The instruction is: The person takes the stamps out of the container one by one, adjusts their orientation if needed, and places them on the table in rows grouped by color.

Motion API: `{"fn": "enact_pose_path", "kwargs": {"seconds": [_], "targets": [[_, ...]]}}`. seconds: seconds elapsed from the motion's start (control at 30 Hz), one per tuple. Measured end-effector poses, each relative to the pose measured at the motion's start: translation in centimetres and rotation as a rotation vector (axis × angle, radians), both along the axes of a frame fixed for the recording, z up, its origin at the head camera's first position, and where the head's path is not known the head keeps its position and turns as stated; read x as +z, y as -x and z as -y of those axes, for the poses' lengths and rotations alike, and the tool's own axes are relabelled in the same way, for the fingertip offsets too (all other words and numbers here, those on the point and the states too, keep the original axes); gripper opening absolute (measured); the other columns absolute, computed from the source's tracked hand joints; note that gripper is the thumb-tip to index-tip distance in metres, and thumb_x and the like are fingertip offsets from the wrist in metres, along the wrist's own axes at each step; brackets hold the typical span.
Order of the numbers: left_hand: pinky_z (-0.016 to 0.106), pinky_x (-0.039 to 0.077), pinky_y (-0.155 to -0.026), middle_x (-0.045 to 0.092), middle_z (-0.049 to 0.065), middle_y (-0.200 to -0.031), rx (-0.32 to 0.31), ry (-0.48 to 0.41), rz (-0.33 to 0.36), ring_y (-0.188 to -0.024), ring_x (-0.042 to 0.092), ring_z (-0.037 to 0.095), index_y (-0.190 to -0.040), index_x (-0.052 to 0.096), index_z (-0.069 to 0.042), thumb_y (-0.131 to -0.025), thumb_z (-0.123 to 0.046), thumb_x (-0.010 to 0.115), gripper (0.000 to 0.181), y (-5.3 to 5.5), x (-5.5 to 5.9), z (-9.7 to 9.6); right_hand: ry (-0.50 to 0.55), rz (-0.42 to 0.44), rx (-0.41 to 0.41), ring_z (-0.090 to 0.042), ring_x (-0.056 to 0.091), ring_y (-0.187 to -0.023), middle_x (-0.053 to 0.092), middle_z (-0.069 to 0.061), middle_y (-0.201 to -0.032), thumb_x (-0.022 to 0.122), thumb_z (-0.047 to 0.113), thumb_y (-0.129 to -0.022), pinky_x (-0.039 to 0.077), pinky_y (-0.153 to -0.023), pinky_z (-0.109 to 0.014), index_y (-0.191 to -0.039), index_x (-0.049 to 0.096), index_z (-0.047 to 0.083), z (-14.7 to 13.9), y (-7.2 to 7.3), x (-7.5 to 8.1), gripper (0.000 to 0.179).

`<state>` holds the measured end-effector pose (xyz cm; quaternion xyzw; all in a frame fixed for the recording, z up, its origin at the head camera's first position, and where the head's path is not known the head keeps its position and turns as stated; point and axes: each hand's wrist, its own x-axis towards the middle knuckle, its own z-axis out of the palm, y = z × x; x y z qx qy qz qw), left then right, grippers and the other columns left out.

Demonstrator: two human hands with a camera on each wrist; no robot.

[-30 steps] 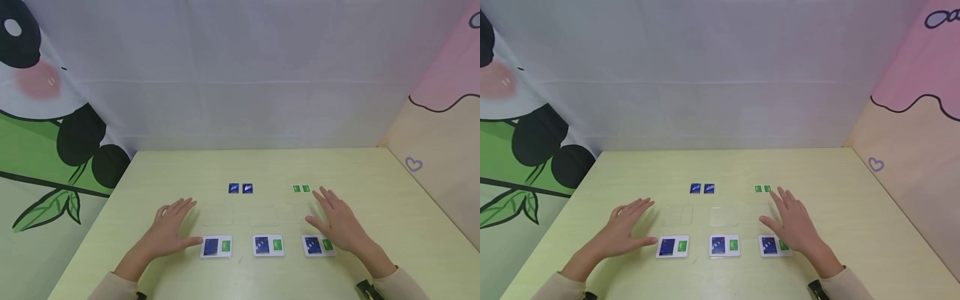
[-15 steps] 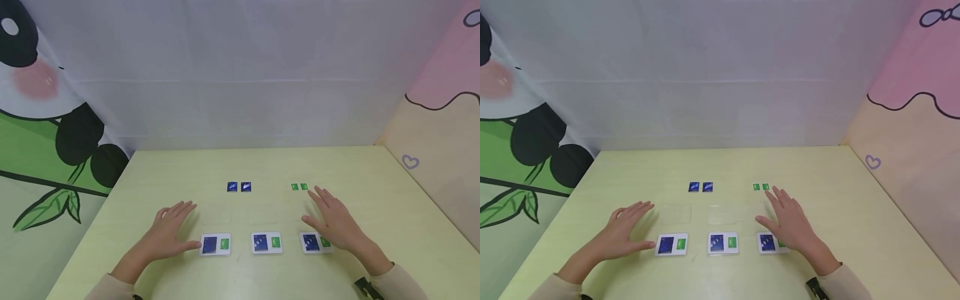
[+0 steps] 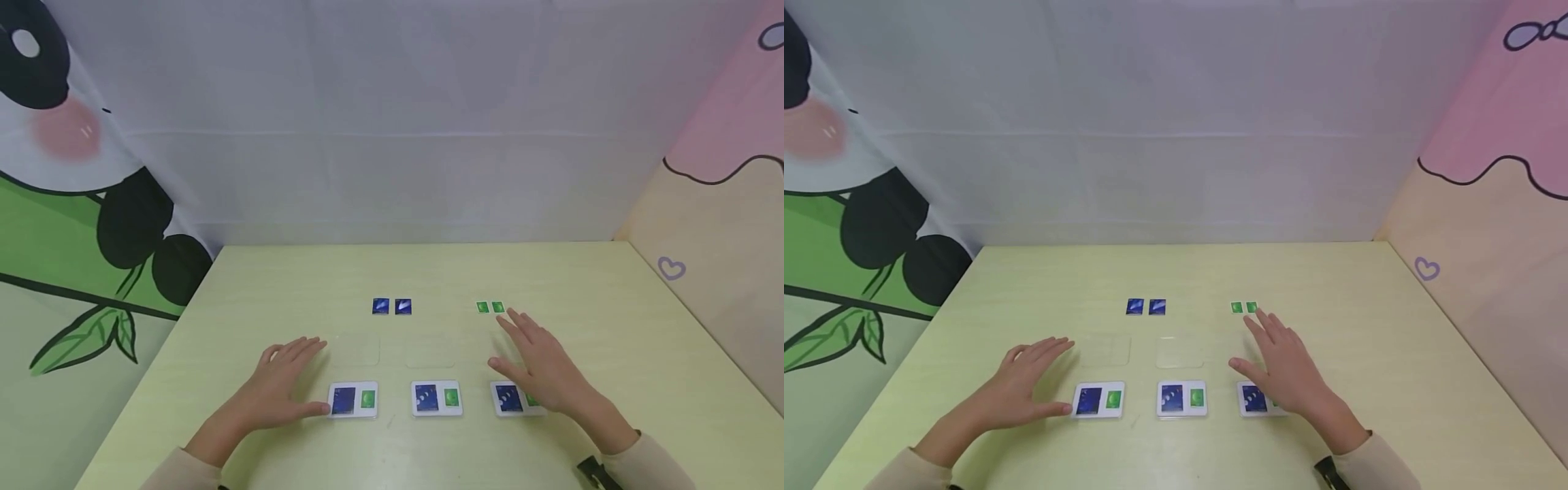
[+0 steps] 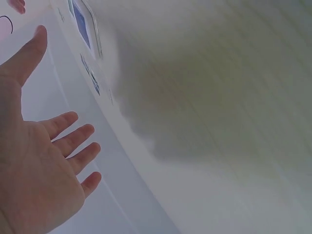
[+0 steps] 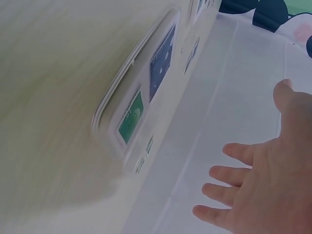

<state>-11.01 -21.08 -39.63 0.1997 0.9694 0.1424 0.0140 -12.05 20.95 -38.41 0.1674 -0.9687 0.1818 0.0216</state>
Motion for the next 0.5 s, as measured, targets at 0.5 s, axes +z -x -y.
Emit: {"fn": "enact_pose_path", "kwargs": {"seconds": [0.5], "targets": [[0.056,0.030,-0.106,0.052,0.011,-0.141,-0.062,0.012,-0.015,-0.132,0.046,0.031,-0.140,0.045,-0.009,-0.068,-0.060,0.076,0.094,-0.31,-0.30,-0.30,0.008,0.020,0.011,-0.042,0.029,-0.143,0.031,-0.016,-0.156,0.054,0.051,-0.093,0.030,-0.109,-0.063,-0.147,0.036,0.011,0.68,-0.33,-0.05,0.070]]}}
